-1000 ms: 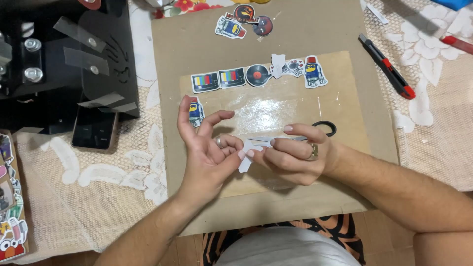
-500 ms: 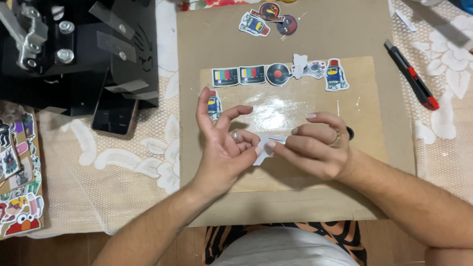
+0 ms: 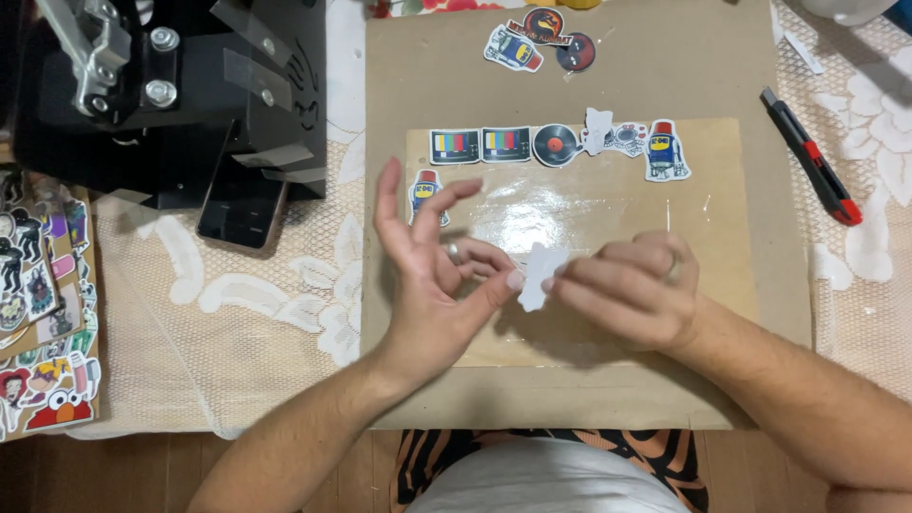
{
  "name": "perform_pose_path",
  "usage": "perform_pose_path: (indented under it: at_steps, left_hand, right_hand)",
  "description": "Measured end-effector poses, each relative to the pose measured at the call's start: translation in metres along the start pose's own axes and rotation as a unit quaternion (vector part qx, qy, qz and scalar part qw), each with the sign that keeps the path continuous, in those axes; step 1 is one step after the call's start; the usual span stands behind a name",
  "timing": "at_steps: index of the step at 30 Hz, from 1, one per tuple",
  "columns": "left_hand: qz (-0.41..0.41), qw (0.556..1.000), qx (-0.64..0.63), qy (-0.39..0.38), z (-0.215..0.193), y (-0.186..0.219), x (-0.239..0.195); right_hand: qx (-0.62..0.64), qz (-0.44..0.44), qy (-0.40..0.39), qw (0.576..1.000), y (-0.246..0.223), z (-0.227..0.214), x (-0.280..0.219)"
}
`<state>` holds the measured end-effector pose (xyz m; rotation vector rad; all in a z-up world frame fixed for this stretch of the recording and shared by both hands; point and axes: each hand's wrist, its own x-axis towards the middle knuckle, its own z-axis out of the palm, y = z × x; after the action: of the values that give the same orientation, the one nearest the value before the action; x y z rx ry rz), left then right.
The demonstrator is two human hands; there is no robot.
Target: The person cuts out various stickers from a sheet using scissors. They peel the backing off the stickers and place them on a cardboard surface. They also handle several white mugs, placing them on the table and moving them around.
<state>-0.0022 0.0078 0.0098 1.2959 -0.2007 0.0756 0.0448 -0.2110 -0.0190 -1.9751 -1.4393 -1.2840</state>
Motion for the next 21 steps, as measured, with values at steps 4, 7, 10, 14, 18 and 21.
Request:
perform_pose_path:
  at_steps: [4, 7, 10, 14, 18, 21]
  left_hand:
    - [0.174, 0.975, 0.092, 0.104, -0.021, 0.006, 0.010]
    - [0.283, 0.934, 0.124, 0.182, -0.031, 0.005, 0.010]
    - [0.297, 0.921, 0.144, 0.205, -0.031, 0.006, 0.011]
    - [0.286, 0.929, 0.125, 0.197, -0.033, 0.008, 0.012]
    - [0.256, 0.941, 0.103, 0.197, -0.035, 0.012, 0.015]
    - [0.245, 0.943, 0.101, 0.201, -0.033, 0.016, 0.014]
  right_hand:
    - [0.218, 0.385, -0.090, 0.893, 0.001, 0.013, 0.039]
    - [0.323, 0.624, -0.188, 0.686, 0.010, 0.043, 0.058]
    - [0.426, 0.654, -0.186, 0.597, 0.021, 0.077, 0.064]
    - [0.395, 0.692, -0.221, 0.562, 0.031, 0.101, 0.067]
    - [0.361, 0.730, -0.194, 0.546, 0.036, 0.110, 0.061]
    - [0.359, 0.725, -0.208, 0.550, 0.040, 0.112, 0.057]
